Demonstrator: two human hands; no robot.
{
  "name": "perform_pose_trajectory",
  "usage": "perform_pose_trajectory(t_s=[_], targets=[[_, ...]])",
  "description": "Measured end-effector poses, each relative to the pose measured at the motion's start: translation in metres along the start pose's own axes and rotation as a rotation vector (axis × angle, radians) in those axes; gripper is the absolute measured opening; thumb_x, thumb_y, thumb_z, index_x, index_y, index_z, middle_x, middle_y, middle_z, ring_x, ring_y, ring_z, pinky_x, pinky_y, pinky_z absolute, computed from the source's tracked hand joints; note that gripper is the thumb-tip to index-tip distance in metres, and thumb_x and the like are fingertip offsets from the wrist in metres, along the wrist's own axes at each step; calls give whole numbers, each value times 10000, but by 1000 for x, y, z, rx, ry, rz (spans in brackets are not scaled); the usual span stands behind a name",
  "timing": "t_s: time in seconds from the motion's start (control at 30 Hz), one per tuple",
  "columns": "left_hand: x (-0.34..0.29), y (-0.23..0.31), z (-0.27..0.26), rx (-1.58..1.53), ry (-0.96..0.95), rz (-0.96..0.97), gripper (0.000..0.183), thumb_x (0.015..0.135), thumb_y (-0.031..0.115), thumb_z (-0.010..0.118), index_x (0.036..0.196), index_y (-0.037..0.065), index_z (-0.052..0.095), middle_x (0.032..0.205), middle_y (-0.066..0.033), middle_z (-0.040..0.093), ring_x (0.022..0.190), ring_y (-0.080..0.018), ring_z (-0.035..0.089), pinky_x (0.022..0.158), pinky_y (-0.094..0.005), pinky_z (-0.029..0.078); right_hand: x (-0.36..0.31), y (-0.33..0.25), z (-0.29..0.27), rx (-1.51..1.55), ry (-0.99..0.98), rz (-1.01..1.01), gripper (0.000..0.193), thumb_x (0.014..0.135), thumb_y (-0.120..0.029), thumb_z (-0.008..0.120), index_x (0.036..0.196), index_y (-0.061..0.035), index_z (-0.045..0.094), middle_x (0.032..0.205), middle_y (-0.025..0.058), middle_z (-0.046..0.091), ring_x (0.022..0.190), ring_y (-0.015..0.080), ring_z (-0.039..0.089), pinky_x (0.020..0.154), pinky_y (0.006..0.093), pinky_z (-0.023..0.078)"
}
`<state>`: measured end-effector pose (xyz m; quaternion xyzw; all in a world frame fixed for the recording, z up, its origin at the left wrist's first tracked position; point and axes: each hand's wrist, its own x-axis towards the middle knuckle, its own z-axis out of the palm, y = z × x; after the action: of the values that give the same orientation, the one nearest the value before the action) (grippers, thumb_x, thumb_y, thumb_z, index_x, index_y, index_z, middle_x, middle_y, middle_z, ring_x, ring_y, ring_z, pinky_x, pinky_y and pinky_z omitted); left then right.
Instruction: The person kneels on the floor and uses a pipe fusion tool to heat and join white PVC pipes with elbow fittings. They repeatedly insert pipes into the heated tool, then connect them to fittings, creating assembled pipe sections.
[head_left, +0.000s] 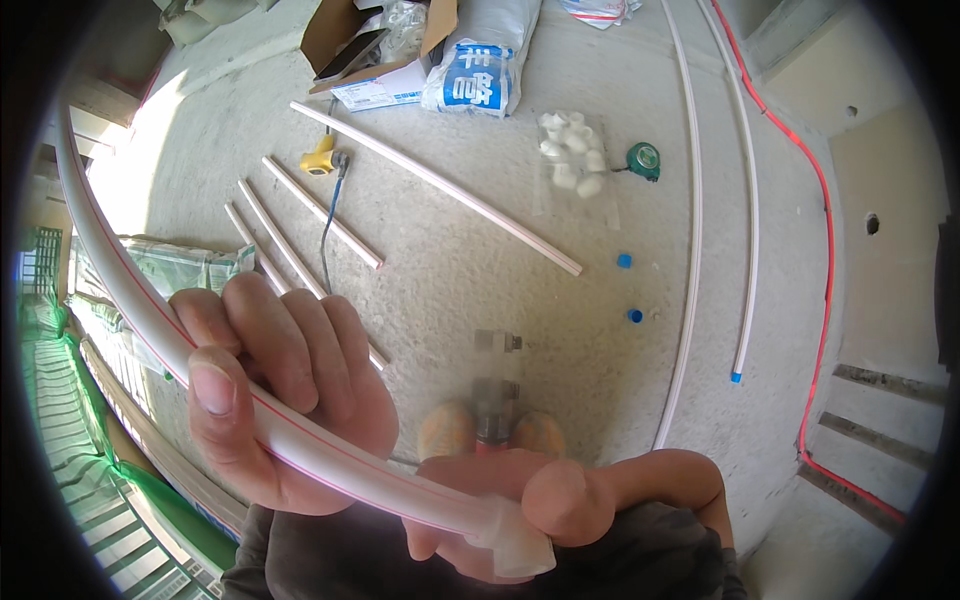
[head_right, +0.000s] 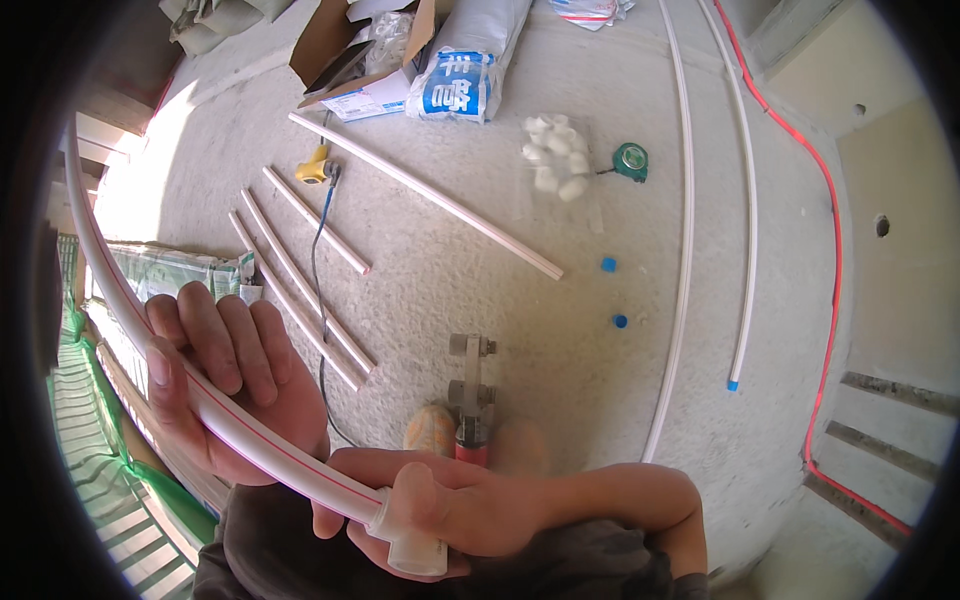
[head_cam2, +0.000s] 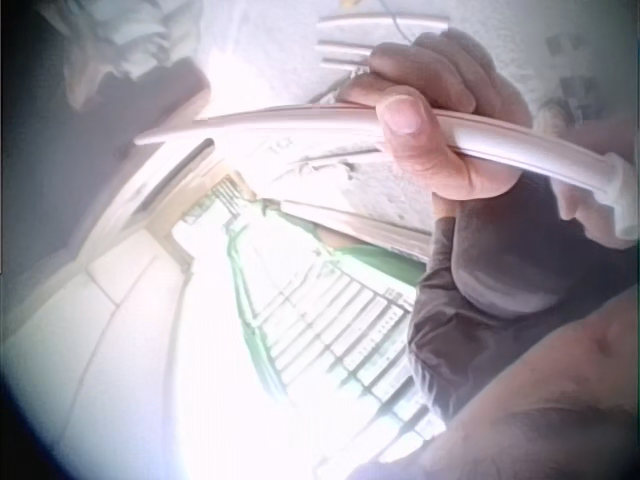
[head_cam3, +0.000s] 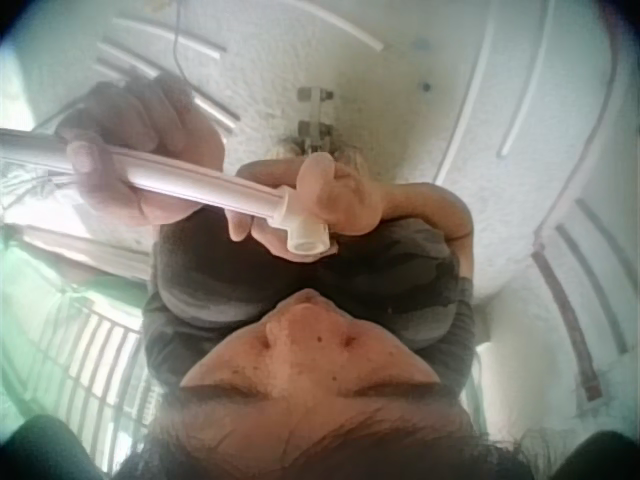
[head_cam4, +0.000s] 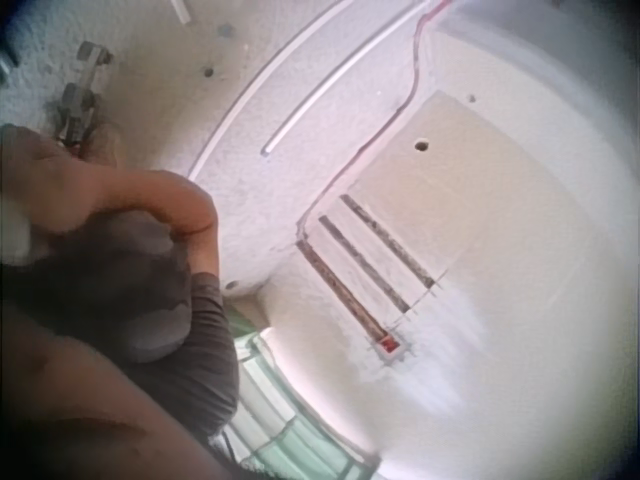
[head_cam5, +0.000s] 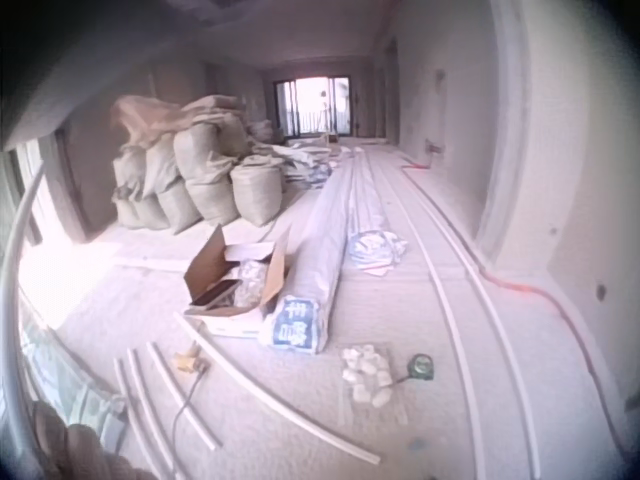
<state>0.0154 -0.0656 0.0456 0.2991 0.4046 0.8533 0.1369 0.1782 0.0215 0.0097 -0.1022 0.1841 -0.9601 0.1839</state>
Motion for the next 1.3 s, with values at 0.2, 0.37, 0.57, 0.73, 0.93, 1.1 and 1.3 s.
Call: perform_pose_trajectory(t_s=[0.2,0.37,0.57,0.73,0.93,1.1,1.3], targets=[[-16,-51,-37,168,107,-324,198,999,188,699,1002,61,547,787,-43,596,625,-116,527,549,-250,409,-11,-11,-42,-585,684,-67,431,1039,-326,642,1327,-13,574,890,21,652,773,108,595,715,283,492],[-35,-88,-73,84,100,-874,214,990,208,752,993,53,604,870,-75,654,698,-182,653,579,-329,494,-13,9,-92,-969,943,-190,296,1061,-215,618,1214,37,644,874,59,687,766,106,616,696,275,497],[-37,-109,-93,66,46,-861,228,995,193,740,1039,12,609,798,-88,665,651,-185,652,590,-321,528,-20,28,-131,-1091,1019,-181,265,1058,-223,611,1125,23,681,850,45,690,735,88,609,682,247,490],[-26,-108,-100,11,-69,-810,221,999,200,739,1042,15,627,907,-103,681,746,-204,669,654,-342,543,-23,20,-139,-1002,1022,-38,239,1006,-233,661,992,4,686,830,34,690,697,90,606,648,257,486],[-9,-101,-100,-70,-199,-713,257,984,210,756,1098,23,621,1026,-166,710,845,-231,676,716,-358,548,-23,7,-116,-1149,990,-139,187,879,-135,808,972,-32,682,848,24,713,734,102,637,688,276,512],[-3,-89,-95,-83,-326,-550,237,917,146,780,1075,29,646,1029,-181,709,959,-254,673,868,-405,520,-24,-1,-110,-1301,963,-176,278,804,-87,886,987,-43,682,852,30,709,776,116,657,724,298,529],[1,-75,-88,-125,-323,-529,168,921,183,742,860,50,661,938,-173,709,893,-242,630,817,-385,454,-27,6,-116,-1384,949,-280,401,805,-100,916,1068,-56,616,966,56,696,866,142,646,791,320,526]])
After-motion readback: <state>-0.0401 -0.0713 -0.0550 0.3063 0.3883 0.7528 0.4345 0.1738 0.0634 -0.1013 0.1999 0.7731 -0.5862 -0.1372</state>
